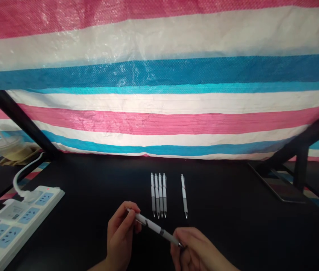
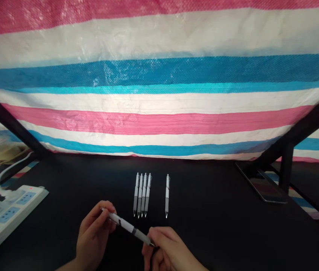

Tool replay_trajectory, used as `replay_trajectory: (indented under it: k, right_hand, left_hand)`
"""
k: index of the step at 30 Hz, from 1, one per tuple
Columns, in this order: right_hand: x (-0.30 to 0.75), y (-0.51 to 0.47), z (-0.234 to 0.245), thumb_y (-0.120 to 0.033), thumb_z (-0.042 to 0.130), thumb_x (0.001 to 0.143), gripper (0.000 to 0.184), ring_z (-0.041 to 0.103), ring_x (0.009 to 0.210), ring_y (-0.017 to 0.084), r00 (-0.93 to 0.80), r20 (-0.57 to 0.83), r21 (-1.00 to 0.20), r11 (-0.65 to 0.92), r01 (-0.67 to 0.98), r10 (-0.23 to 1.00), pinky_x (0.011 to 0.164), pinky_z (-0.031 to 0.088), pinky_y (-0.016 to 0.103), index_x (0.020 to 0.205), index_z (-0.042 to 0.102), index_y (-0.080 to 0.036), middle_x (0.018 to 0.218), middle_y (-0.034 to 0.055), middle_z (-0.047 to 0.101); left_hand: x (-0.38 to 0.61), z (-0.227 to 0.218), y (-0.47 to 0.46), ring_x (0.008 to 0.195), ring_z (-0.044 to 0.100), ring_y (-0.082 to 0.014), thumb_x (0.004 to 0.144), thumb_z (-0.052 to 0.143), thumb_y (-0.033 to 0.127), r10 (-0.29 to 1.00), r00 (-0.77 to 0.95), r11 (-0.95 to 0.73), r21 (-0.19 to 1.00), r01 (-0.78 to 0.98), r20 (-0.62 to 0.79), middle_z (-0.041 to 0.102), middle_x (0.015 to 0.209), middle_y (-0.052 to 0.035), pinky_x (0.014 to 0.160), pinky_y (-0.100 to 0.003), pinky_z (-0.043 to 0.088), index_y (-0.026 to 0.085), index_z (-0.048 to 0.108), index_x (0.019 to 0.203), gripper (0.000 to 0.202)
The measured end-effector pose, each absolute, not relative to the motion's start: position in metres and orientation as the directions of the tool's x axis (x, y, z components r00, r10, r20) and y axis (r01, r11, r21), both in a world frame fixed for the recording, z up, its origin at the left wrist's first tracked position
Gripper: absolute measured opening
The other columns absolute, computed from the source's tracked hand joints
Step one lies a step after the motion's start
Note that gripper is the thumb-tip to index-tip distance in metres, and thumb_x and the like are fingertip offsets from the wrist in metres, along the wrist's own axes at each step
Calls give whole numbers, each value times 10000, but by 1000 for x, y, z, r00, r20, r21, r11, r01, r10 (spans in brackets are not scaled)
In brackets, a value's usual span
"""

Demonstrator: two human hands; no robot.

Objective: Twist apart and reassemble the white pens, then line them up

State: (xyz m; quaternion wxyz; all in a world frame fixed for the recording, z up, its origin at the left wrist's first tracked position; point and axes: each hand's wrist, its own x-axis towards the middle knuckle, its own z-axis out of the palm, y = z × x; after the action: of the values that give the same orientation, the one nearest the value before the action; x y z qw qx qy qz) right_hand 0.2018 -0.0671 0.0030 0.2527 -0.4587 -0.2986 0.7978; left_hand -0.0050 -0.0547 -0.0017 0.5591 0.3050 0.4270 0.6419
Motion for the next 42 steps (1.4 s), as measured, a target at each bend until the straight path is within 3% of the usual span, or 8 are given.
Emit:
replay_trajectory:
  k: [3,7,12,17,27,31,38,42]
  right_hand:
    - [201,-68,2,-583,654,791,433,491,409,44,-414,-610,-695,-707,-129,676,385,266,116,782,572,-158,525,-5,613]
    - [203,-64,3,-428,773,743,361,479,378,36,-480,-486,-767,-620,-167,731,373,261,121,740,511,-179,529,-35,610]
    - [205,-63,3,-320,768,731,330,552,388,72,-473,-410,-793,-561,-236,779,388,344,139,756,461,-203,560,-25,650]
    - [207,-65,3,-331,753,756,333,539,377,67,-449,-343,-791,-511,-336,825,381,333,136,757,441,-213,559,-28,643]
    - [210,-58,-9,-291,731,755,297,391,288,22,-394,-279,-759,-452,-468,876,315,187,119,726,447,-210,483,-60,591]
    - [212,-59,-12,-274,717,772,284,388,300,19,-397,-261,-750,-444,-491,880,326,194,120,733,443,-210,497,-64,583]
    - [209,-59,-11,-294,738,765,306,394,297,18,-403,-268,-753,-451,-479,875,314,201,115,737,444,-210,500,-62,594]
    - [203,-61,-11,-375,778,751,375,459,318,34,-419,-284,-800,-454,-392,862,326,264,114,746,439,-214,518,-65,604]
  left_hand:
    - [-5,-1,-55,528,486,-98,816,709,351,977,-194,-8,889,-457,-91,566,636,5,492,-201,400,159,690,770,199]
    - [-6,-2,-55,538,491,-91,843,690,338,977,-192,-12,887,-461,-87,568,649,11,503,-191,406,165,689,797,178]
    - [-9,-4,-54,540,493,-88,863,671,334,972,-229,-62,881,-468,-53,562,661,17,499,-189,411,168,689,829,170]
    - [-12,-2,-48,534,491,-96,863,665,348,960,-278,-98,875,-474,-43,556,650,20,481,-194,419,171,685,823,182]
    - [-14,7,-39,516,489,-94,822,700,350,916,-400,-177,866,-468,-28,582,671,19,440,-188,406,174,674,783,183]
    - [-14,9,-39,509,479,-91,808,712,354,912,-407,-173,857,-486,-47,572,654,23,433,-183,403,172,669,773,190]
    - [-12,7,-41,505,471,-87,831,693,366,928,-367,-135,861,-490,-63,559,627,30,446,-182,393,177,655,775,201]
    - [-5,1,-50,497,472,-90,865,665,374,969,-237,-39,899,-437,-73,520,558,45,473,-191,381,181,632,800,206]
